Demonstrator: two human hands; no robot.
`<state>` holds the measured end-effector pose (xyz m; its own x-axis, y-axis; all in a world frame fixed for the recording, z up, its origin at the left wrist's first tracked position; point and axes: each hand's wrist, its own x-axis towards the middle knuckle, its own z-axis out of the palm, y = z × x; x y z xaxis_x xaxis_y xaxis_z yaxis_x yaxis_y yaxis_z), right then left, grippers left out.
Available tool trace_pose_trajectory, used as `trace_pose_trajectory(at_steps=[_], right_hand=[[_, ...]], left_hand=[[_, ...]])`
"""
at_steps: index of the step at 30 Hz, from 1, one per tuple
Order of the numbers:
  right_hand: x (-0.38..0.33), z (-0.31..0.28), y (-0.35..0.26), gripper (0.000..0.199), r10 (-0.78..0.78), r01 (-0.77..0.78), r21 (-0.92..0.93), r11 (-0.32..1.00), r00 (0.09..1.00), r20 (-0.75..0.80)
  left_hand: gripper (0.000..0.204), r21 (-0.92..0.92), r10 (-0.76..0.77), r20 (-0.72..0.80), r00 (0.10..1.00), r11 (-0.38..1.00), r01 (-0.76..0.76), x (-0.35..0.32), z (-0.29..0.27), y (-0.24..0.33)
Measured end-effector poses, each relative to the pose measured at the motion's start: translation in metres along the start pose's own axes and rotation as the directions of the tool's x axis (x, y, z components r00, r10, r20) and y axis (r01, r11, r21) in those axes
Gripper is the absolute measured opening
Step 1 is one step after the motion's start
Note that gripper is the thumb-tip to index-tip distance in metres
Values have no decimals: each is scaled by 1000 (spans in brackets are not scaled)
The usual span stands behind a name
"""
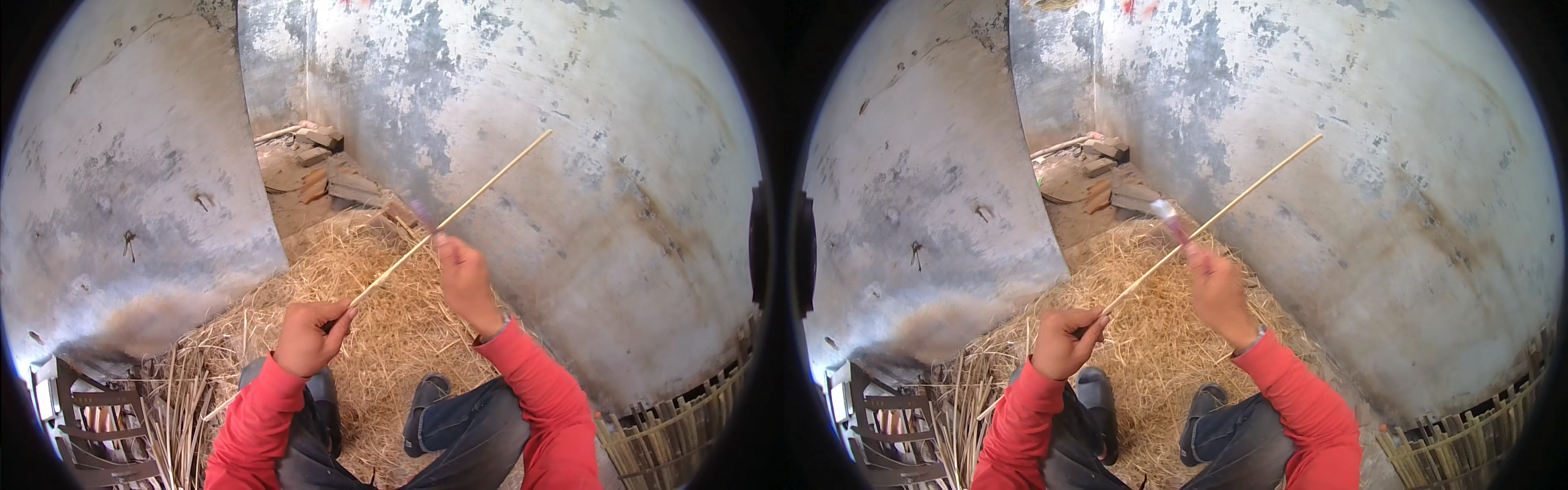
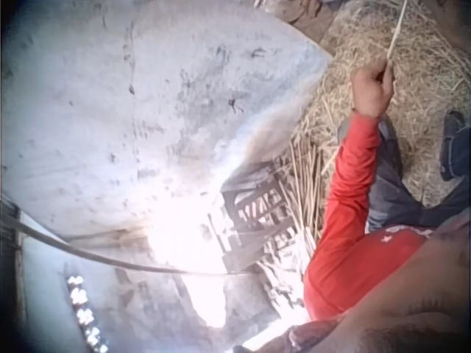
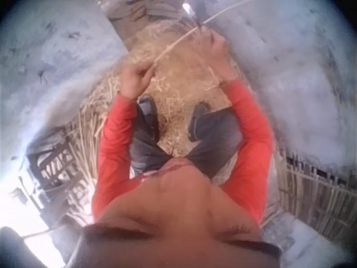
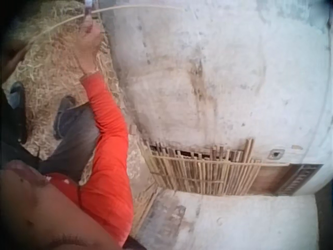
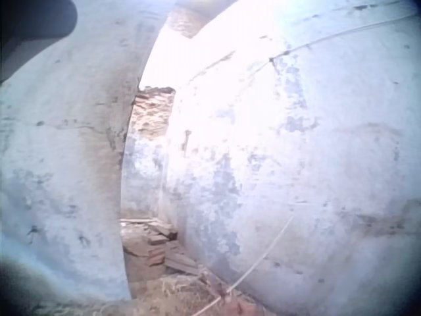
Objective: The person shaves a thin bamboo stick using a knife by repeatedly sliding the blade along the surface to smooth it.
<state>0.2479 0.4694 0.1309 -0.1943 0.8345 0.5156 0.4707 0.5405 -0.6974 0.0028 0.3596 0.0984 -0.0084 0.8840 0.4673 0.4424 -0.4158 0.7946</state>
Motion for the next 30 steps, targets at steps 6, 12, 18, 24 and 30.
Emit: trace_pose_trajectory(at_steps=[6, 12, 18, 24, 30], right_hand=[[-14, 6, 6, 43, 22, -20, 19, 1000, 994, -111], [-12, 13, -13, 41, -108, 106, 21, 994, 990, 96], [-12, 4, -10, 38, -37, 39, 10, 999, 986, -162], [-29, 24, -23, 40, -97, 91, 66, 994, 992, 84], [-30, 21, -24, 42, -32, 12, 137, 991, 988, 150]], left_hand=[[10, 197, 214, -26, 977, 959, -204, 4, 7, 0], [12, 239, 207, -65, 976, 953, -187, 4, 4, 1], [14, 408, 322, -30, 946, 868, -283, 3, 9, 13], [14, 403, 274, -80, 959, 888, -220, 0, 7, 12], [14, 395, 289, -78, 954, 887, -237, 0, 4, 9]])
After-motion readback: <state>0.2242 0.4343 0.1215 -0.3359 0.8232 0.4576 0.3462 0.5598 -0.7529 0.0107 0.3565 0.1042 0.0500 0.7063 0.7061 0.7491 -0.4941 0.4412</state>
